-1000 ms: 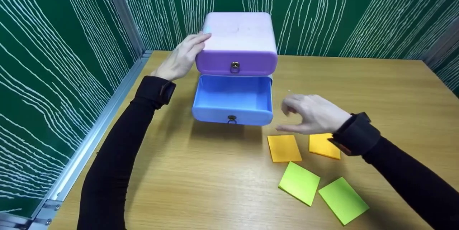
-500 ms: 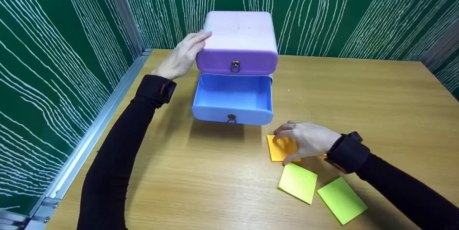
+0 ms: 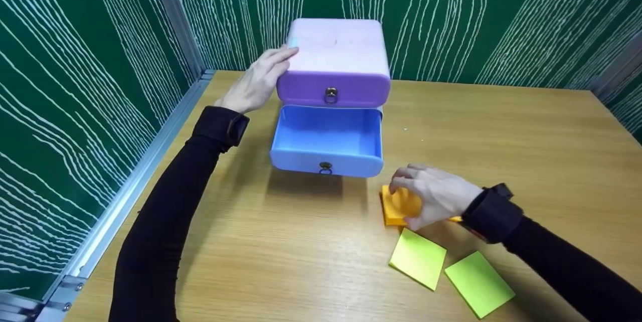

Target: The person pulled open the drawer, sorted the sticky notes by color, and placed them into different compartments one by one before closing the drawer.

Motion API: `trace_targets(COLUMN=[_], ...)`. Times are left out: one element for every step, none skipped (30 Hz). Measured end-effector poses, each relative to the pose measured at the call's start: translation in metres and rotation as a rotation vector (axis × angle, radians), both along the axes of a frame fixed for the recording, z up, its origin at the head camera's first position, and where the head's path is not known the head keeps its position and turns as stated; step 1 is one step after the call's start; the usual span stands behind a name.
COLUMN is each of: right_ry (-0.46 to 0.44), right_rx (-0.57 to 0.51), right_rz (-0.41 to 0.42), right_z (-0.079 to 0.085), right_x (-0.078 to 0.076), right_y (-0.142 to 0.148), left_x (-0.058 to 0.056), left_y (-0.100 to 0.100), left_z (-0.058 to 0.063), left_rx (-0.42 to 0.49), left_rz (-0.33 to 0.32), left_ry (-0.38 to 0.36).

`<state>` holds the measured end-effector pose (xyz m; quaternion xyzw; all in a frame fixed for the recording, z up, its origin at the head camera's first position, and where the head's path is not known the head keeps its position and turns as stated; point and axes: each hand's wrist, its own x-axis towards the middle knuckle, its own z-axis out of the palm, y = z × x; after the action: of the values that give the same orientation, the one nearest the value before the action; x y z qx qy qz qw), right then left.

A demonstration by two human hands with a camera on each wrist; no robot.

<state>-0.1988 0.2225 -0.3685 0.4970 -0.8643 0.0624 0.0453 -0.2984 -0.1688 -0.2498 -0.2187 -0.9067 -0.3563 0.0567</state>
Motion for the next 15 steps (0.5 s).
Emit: trace_targets(right_ry=[0.010, 0.018, 0.023, 0.027, 0.029, 0.028, 0.023, 0.018, 0.017, 0.014, 0.013, 0.013, 0.011, 0.014, 0.020], right_rx=[-0.010, -0.019, -0.023, -0.026, -0.029, -0.032, -0.035, -0.038, -0.042, -0.046, -0.052, -0.058, -0.067, -0.077, -0.091], right_rz=[-0.006, -0.016, -0.031, -0.050, -0.066, -0.081, -0.096, -0.106, -0.114, -0.119, -0.124, -0.129, -0.133, -0.135, -0.134], right_z=[0.003, 0.005, 0.008, 0.011, 0.013, 0.016, 0.018, 0.021, 0.023, 0.026, 0.030, 0.034, 0.038, 0.044, 0.049], right_x=[-0.001, -0.002, -0.002, -0.003, -0.003, -0.004, -0.004, -0.004, -0.004, -0.004, -0.004, -0.004, -0.004, -0.005, -0.005], right_y=[0.003, 0.006, 0.009, 0.011, 0.013, 0.014, 0.015, 0.017, 0.018, 0.018, 0.019, 0.020, 0.020, 0.021, 0.021], left_x=[0.000, 0.000, -0.001, -0.001, -0.001, -0.001, -0.001, -0.001, -0.001, -0.001, -0.001, -0.001, -0.001, -0.001, -0.001], left_y=[0.000, 0.000, 0.000, -0.001, -0.001, -0.001, -0.001, -0.001, -0.001, -0.001, 0.000, 0.000, 0.000, 0.001, 0.001], left_z=[0.000, 0.000, -0.001, 0.000, 0.000, 0.000, 0.000, 0.000, 0.000, 0.000, 0.000, -0.001, -0.001, -0.001, -0.002], left_rx=[-0.001, -0.002, -0.002, -0.001, -0.001, -0.001, -0.001, -0.001, 0.000, -0.002, -0.003, -0.004, -0.004, -0.006, -0.006], left_rz=[0.001, 0.002, 0.003, 0.005, 0.009, 0.013, 0.014, 0.013, 0.011, 0.010, 0.009, 0.007, 0.006, 0.007, 0.007], left_ry=[-0.003, -0.004, -0.002, 0.000, 0.003, 0.004, 0.007, 0.009, 0.008, 0.007, 0.006, 0.003, 0.002, -0.002, -0.004])
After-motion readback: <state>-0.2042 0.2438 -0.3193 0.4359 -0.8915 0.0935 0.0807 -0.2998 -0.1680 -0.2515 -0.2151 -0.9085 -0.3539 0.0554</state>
